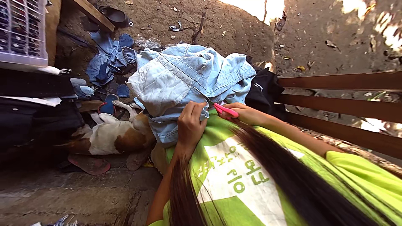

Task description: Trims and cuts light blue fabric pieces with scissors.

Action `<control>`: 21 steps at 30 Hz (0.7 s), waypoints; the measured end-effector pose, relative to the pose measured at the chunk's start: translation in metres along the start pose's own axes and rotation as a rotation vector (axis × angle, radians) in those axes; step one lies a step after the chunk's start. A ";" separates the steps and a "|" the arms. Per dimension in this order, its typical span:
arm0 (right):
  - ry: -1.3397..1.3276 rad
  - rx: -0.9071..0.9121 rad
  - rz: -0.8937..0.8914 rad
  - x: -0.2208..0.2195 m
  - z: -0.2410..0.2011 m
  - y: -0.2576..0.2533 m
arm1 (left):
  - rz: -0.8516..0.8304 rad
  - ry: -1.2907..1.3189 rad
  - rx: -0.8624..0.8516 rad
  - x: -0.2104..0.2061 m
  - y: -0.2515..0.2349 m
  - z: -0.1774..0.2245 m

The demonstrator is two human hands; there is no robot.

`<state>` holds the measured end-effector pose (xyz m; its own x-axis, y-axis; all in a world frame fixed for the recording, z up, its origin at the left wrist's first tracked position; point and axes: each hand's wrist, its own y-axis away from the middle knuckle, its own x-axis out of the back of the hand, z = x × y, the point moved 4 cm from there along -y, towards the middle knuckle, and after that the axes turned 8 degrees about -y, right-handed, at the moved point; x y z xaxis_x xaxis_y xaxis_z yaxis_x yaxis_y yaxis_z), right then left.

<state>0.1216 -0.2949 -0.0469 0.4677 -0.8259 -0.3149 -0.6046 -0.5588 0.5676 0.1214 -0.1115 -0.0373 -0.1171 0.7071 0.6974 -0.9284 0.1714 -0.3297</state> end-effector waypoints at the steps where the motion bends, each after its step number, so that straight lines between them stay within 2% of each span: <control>1: 0.012 0.018 0.011 0.000 0.000 0.002 | 0.000 0.003 0.002 0.001 0.000 0.000; 7: -0.017 -0.028 -0.007 0.002 0.002 0.001 | 0.005 0.009 -0.003 0.001 0.002 0.001; 15: -0.021 0.027 0.022 0.002 -0.001 0.005 | 0.029 0.018 0.014 0.002 0.003 0.000; 21: -0.020 -0.023 0.009 -0.002 -0.002 -0.003 | 0.043 0.002 0.000 0.002 0.003 0.001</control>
<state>0.1233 -0.2915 -0.0467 0.4489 -0.8324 -0.3250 -0.5935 -0.5496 0.5880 0.1181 -0.1102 -0.0357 -0.1562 0.7154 0.6810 -0.9226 0.1406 -0.3593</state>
